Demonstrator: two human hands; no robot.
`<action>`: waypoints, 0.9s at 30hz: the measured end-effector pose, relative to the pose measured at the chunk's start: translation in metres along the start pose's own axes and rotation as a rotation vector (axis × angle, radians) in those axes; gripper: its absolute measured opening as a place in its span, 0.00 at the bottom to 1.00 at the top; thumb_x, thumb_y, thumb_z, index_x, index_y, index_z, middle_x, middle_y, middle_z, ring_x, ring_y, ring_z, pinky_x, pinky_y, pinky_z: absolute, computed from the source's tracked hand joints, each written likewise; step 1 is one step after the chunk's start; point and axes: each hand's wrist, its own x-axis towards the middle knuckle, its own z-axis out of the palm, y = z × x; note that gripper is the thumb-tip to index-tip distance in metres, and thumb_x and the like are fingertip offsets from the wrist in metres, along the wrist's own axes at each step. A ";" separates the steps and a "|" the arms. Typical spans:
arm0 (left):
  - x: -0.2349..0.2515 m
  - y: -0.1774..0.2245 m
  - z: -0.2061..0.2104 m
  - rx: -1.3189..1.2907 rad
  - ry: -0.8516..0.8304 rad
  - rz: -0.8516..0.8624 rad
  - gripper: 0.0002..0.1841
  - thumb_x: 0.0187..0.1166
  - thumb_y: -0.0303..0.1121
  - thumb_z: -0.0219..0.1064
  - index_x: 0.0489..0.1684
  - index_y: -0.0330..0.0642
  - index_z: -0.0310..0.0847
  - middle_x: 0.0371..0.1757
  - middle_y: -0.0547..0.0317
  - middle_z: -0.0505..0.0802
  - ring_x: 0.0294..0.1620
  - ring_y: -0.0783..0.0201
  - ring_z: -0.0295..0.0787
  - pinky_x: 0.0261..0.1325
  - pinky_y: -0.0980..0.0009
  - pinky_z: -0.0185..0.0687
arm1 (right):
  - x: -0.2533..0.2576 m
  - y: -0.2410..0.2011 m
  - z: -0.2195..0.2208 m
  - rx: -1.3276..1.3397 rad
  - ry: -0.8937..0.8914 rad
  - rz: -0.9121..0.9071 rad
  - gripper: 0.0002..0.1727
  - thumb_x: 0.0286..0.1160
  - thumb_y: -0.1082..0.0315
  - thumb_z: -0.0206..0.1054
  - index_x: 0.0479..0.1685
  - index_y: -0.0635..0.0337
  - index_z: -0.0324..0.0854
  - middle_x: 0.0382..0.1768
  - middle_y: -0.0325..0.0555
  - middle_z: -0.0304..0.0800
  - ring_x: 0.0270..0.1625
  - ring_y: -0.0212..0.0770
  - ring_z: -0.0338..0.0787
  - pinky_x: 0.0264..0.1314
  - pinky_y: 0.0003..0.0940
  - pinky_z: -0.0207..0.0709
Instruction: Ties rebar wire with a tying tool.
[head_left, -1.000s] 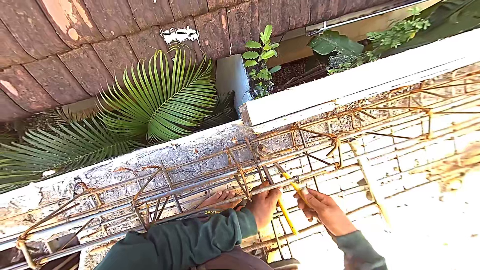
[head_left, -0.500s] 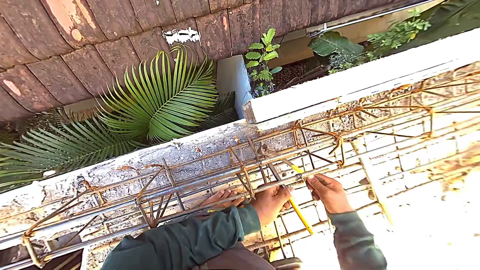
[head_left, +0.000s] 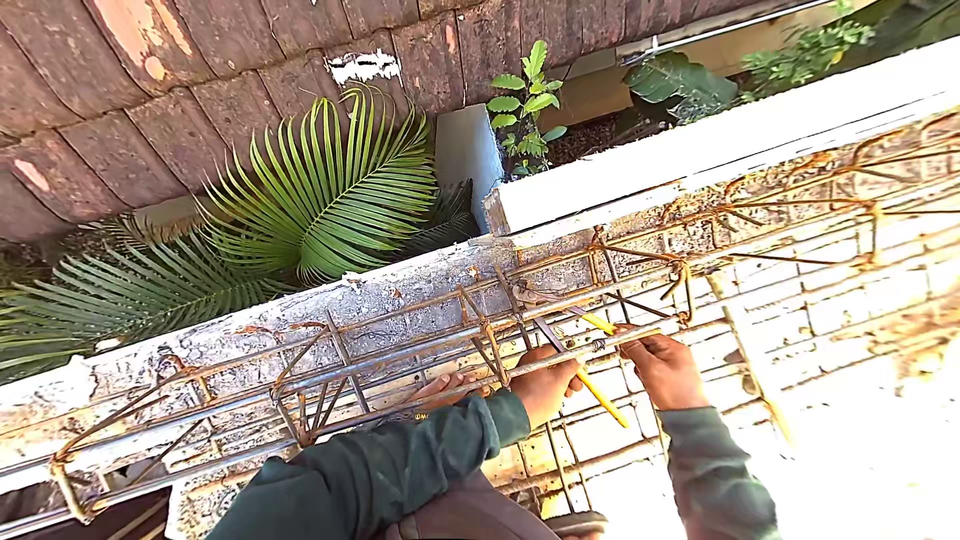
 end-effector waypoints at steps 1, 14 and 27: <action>0.003 0.002 0.003 -0.012 0.005 0.004 0.11 0.91 0.30 0.55 0.43 0.33 0.80 0.24 0.66 0.82 0.24 0.76 0.79 0.35 0.80 0.78 | 0.002 -0.003 -0.001 -0.008 0.001 0.001 0.09 0.82 0.76 0.62 0.48 0.67 0.88 0.24 0.34 0.85 0.21 0.20 0.74 0.25 0.19 0.68; 0.031 0.012 0.015 0.033 -0.009 -0.019 0.21 0.95 0.42 0.50 0.42 0.33 0.81 0.29 0.62 0.88 0.26 0.75 0.80 0.34 0.78 0.76 | 0.011 -0.026 -0.010 -0.236 0.008 -0.041 0.10 0.82 0.71 0.68 0.52 0.68 0.90 0.42 0.57 0.94 0.41 0.45 0.90 0.52 0.51 0.80; 0.027 0.019 0.014 -0.589 -0.178 -0.047 0.21 0.96 0.41 0.47 0.72 0.36 0.73 0.56 0.48 0.92 0.46 0.62 0.93 0.52 0.68 0.89 | -0.015 -0.045 -0.021 -0.958 -0.254 -0.344 0.56 0.56 0.50 0.81 0.89 0.66 0.60 0.79 0.71 0.73 0.79 0.73 0.74 0.83 0.68 0.61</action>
